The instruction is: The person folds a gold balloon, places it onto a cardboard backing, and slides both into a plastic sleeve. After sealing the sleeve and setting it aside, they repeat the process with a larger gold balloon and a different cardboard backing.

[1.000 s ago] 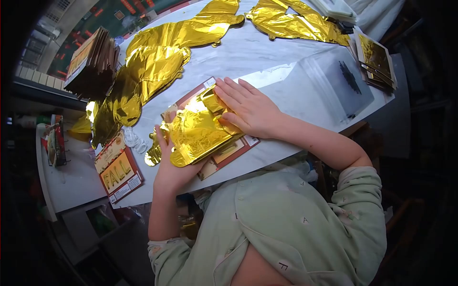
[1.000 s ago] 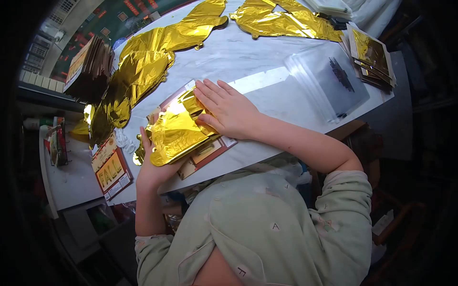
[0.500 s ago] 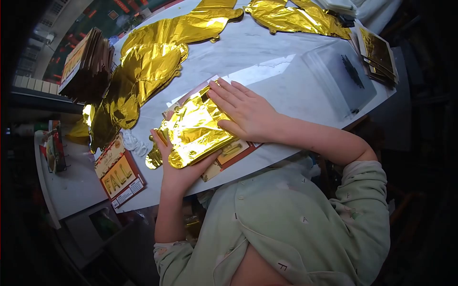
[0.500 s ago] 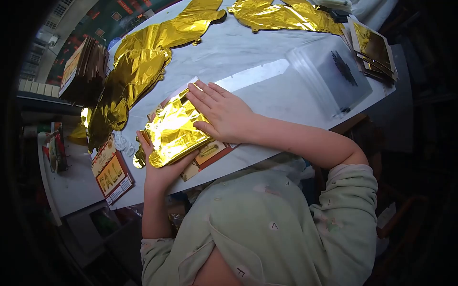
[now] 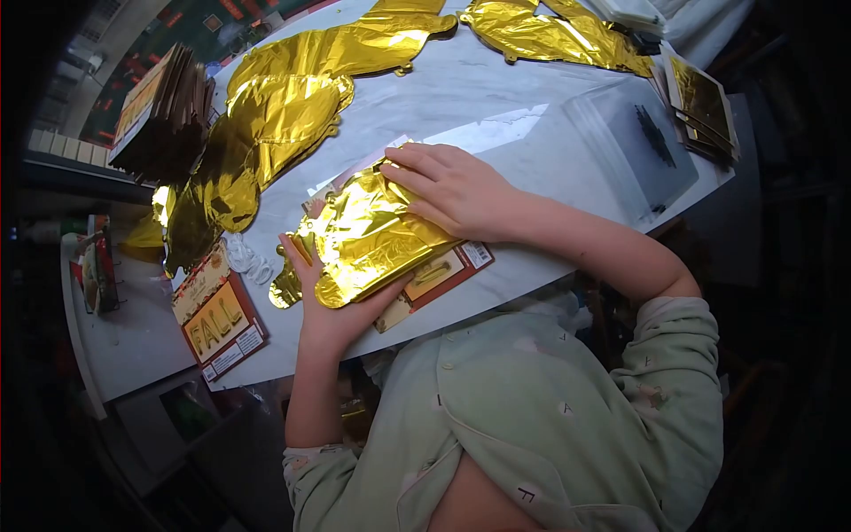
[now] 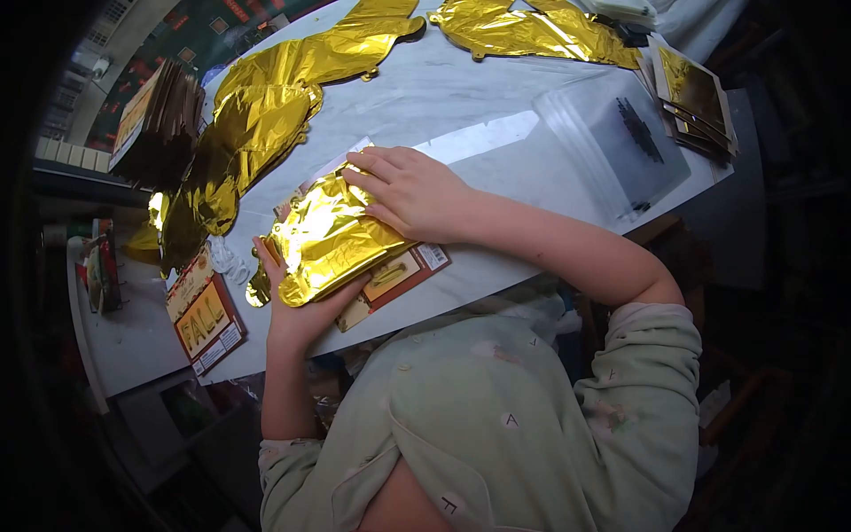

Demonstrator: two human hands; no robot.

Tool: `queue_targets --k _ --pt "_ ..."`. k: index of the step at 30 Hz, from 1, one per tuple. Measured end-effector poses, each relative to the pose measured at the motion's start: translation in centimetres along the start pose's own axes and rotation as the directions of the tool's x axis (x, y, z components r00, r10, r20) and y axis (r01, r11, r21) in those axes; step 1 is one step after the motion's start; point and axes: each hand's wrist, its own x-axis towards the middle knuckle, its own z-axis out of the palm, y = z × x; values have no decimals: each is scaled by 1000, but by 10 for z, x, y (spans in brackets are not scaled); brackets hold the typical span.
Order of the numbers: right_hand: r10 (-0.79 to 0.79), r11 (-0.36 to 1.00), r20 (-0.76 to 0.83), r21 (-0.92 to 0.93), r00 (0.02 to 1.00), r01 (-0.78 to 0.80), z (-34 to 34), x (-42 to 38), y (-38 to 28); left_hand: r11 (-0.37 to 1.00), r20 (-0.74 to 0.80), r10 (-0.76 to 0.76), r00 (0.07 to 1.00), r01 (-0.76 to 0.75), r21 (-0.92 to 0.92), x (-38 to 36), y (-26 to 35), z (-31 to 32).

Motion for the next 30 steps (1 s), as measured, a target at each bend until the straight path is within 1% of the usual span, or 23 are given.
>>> queue_targets --k 1,3,4,6,7,9,10,12,13,14,16,17,19,20,22,23,24,25,26,27,29,30 --pt "-1 1000 0 -2 1000 1 4 -1 0 1000 -2 0 1000 0 0 0 1 0" --pt "-21 993 -122 -115 992 7 13 -3 -1 991 -72 43 996 -34 131 -2 4 -1" --pt "-25 993 -123 -114 992 11 16 -3 -1 991 -74 40 996 -30 132 -4 6 -1" --pt "-38 987 -145 -161 989 15 18 -2 1 948 -62 90 994 -66 311 -11 13 -1" --pt "-40 986 -149 -164 988 15 19 -2 1 913 -129 174 976 -111 392 -16 15 1" --pt "-33 988 -150 -151 988 10 20 -3 2 950 -82 140 987 -110 291 -28 40 -3" --pt "-36 989 -150 -150 988 14 20 -3 2 975 59 66 996 -77 208 -38 47 -4" --pt "-44 986 -140 -167 989 21 20 -3 2 979 36 91 995 -96 177 -53 50 11" --pt "-50 986 -140 -165 989 27 21 -2 3 969 12 94 996 -94 228 -59 54 13" --pt "-53 984 -144 -175 988 27 22 -2 4 969 11 89 996 -89 230 -65 53 16" --pt "-57 983 -146 -183 988 29 21 -2 4 848 33 150 988 -146 509 -77 48 19" --pt "-43 987 -122 -160 992 23 20 -3 4 913 -1 170 985 -157 377 -86 47 12" --pt "-33 990 -99 -137 995 19 19 -2 5 962 51 201 978 -207 175 -103 50 -17" --pt "-37 990 -106 -136 994 22 20 -2 6 957 99 259 961 -269 105 -110 49 -43" --pt "-44 991 -116 -134 992 28 21 -3 5 957 -93 273 957 -280 -78 -142 9 -66" --pt "-46 991 -119 -133 992 30 20 -3 5 980 -318 61 946 -117 -160 -160 -3 -69" --pt "-49 991 -122 -131 991 33 20 -4 5 961 -503 -166 848 26 -274 -178 -18 -68" --pt "-54 991 -126 -132 991 37 20 -4 5 747 -720 -396 570 -256 -613 -169 -28 -55" --pt "-63 990 -132 -133 989 45 21 -3 6 916 -889 -213 406 -233 -326 -157 -45 -56" --pt "-69 990 -138 -134 988 51 21 -4 6 916 -890 -210 405 -237 -323 -160 -53 -52" --pt "-72 989 -160 -138 985 50 22 -4 6 879 -719 -216 661 -190 -438 -165 -84 -24" --pt "-77 989 -179 -140 981 53 22 -4 6 976 -707 -64 704 -104 -191 -150 -87 -2"
